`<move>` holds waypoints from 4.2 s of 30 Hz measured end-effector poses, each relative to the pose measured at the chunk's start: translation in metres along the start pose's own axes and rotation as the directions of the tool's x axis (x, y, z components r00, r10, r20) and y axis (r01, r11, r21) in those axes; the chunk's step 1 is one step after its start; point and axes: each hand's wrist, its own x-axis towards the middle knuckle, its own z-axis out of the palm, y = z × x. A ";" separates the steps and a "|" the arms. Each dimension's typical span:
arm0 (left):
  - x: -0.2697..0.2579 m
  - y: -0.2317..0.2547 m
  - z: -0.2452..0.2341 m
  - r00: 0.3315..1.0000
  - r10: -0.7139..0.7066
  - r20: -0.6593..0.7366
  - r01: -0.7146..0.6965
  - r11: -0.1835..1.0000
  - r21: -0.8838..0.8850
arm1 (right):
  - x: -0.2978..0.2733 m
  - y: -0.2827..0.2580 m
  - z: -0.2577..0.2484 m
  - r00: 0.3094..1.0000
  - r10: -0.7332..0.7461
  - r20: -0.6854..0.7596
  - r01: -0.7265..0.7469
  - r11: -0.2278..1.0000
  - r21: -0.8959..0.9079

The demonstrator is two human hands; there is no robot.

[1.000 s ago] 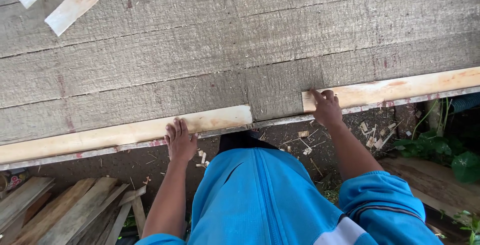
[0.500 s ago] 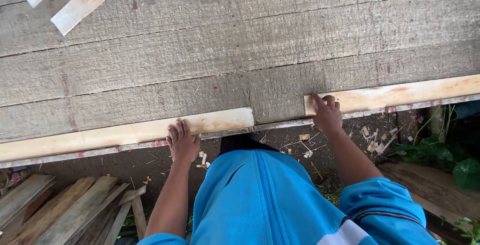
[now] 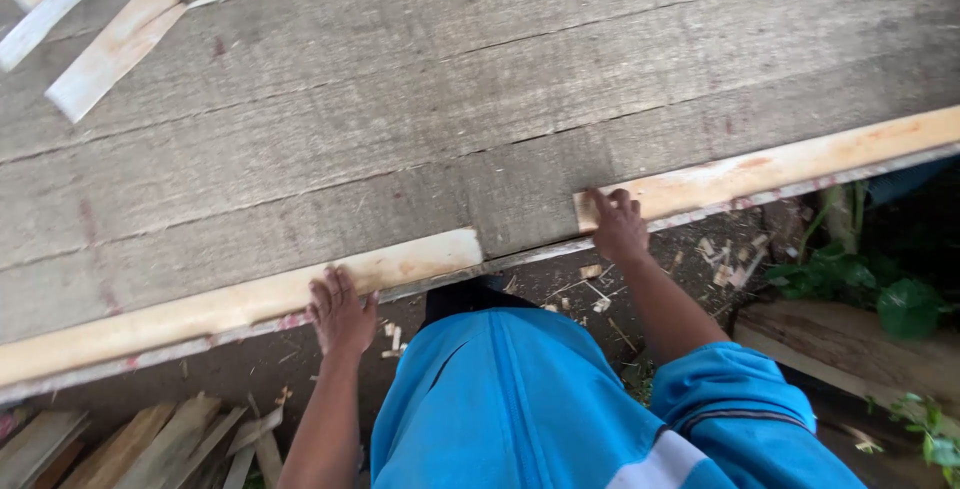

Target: The person selects thin wooden strips from a pile on a workbench, aligns them, and uses a red utility knife to trim and shape the edges. The person repeatedly positions the strips and shaves off thin layers to refine their shape.

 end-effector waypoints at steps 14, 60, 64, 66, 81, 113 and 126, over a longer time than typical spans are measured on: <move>0.006 0.003 -0.003 1.000 -0.016 0.005 0.016 0.997 -0.072 | -0.025 -0.030 -0.052 0.985 0.070 0.160 -0.064 0.997 -0.041; 0.024 -0.052 -0.005 0.984 0.149 -0.096 -0.176 0.888 -0.425 | -0.019 -0.209 -0.016 0.933 -0.342 0.112 0.348 0.937 -0.040; 0.007 -0.080 -0.030 0.955 0.254 -0.150 -0.291 0.721 -0.629 | -0.025 -0.275 0.010 0.862 -0.502 0.070 0.506 0.861 -0.057; 0.009 -0.105 -0.037 0.959 0.278 -0.058 -0.237 0.669 -0.704 | -0.021 -0.309 0.032 0.829 -0.559 0.018 0.559 0.828 -0.043; 0.057 -0.406 -0.007 0.912 0.008 -0.410 -0.327 0.617 -0.716 | -0.015 -0.534 0.148 0.926 -0.360 -0.117 0.310 0.898 -0.313; 0.258 -0.684 -0.136 0.922 0.076 -0.379 -0.350 0.580 -0.736 | -0.054 -0.987 0.094 0.873 -0.443 0.205 0.403 0.890 0.212; 0.383 -0.755 -0.293 0.950 0.212 -0.230 -0.284 0.279 -0.917 | 0.050 -1.162 0.081 0.914 -0.401 -0.058 0.401 0.874 0.275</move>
